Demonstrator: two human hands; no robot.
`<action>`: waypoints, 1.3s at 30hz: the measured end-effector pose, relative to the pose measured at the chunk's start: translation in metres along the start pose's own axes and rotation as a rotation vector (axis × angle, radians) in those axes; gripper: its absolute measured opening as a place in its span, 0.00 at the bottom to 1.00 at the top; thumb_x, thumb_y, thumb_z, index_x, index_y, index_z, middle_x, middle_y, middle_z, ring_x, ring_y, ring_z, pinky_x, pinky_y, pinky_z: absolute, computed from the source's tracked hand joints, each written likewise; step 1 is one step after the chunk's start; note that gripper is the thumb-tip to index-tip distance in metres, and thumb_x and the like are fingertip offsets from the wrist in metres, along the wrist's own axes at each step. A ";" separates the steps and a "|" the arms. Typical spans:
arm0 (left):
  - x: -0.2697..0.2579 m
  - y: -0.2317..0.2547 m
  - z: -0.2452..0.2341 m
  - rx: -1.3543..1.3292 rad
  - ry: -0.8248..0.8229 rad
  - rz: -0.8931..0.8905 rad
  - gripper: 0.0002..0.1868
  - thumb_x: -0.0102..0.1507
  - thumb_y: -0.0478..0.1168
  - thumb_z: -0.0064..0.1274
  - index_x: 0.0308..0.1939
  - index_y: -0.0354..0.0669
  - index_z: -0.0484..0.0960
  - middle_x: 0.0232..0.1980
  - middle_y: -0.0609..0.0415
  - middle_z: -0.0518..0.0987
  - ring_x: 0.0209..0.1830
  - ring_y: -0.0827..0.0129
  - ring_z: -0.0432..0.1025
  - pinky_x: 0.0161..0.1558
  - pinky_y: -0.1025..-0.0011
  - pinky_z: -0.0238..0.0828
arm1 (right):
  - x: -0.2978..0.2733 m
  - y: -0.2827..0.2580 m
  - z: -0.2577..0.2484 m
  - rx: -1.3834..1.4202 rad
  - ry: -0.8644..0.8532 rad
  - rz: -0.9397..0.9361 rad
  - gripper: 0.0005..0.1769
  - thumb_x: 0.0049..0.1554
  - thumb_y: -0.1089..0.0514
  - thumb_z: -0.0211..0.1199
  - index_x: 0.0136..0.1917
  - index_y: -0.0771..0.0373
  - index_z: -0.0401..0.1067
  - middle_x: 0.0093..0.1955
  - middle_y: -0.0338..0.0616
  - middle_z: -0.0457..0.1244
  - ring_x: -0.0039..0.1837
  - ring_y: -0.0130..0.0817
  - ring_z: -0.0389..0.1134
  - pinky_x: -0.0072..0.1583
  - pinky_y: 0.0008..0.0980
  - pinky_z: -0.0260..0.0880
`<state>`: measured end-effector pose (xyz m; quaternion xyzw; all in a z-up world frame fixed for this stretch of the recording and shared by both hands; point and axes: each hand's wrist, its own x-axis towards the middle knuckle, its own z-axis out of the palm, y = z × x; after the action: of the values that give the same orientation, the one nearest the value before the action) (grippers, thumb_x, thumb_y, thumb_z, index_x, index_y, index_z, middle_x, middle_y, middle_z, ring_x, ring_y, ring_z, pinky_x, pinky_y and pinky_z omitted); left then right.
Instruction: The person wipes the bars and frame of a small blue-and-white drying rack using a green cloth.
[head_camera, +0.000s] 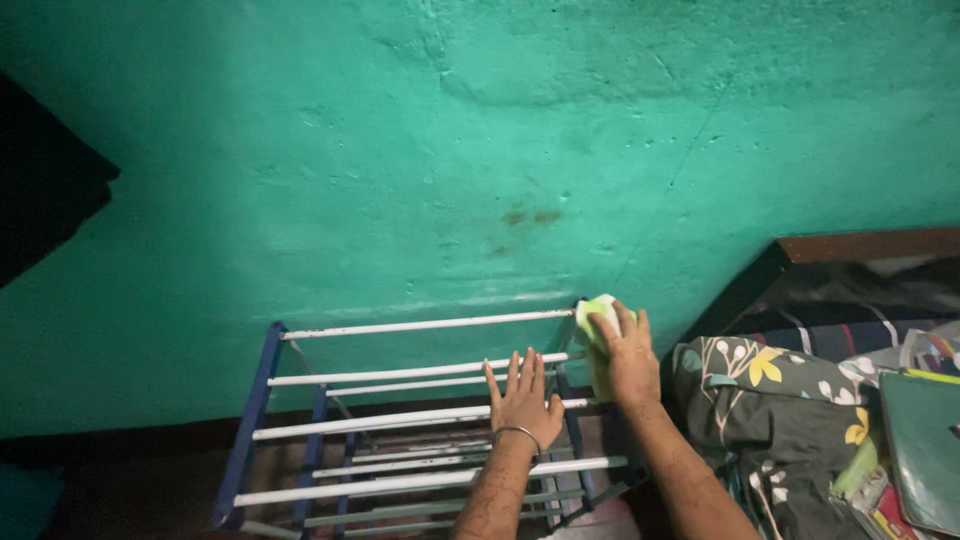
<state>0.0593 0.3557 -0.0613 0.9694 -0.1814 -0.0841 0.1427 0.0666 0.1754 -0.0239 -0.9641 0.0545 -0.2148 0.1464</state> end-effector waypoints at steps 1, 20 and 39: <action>0.001 0.000 -0.001 0.005 -0.013 -0.004 0.42 0.66 0.56 0.33 0.80 0.42 0.43 0.85 0.56 0.39 0.84 0.58 0.30 0.74 0.33 0.08 | 0.002 -0.002 0.003 -0.102 -0.047 -0.075 0.33 0.50 0.57 0.67 0.68 0.41 0.68 0.79 0.47 0.53 0.77 0.65 0.52 0.71 0.47 0.61; -0.002 0.004 -0.014 -0.027 -0.101 -0.029 0.42 0.67 0.56 0.31 0.81 0.43 0.40 0.86 0.56 0.36 0.85 0.59 0.27 0.74 0.32 0.06 | 0.045 0.008 0.005 -0.182 -0.216 0.008 0.47 0.48 0.65 0.69 0.75 0.34 0.61 0.82 0.51 0.48 0.74 0.62 0.59 0.62 0.48 0.73; 0.001 0.005 -0.016 -0.022 -0.120 -0.035 0.43 0.66 0.55 0.32 0.81 0.42 0.40 0.86 0.55 0.37 0.85 0.57 0.27 0.74 0.32 0.07 | 0.077 0.041 0.054 -0.256 -0.633 0.088 0.27 0.52 0.55 0.66 0.63 0.29 0.78 0.67 0.39 0.69 0.67 0.42 0.71 0.68 0.42 0.73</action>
<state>0.0619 0.3545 -0.0442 0.9639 -0.1719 -0.1466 0.1408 0.1574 0.1374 -0.0531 -0.9902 0.0745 0.1101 0.0428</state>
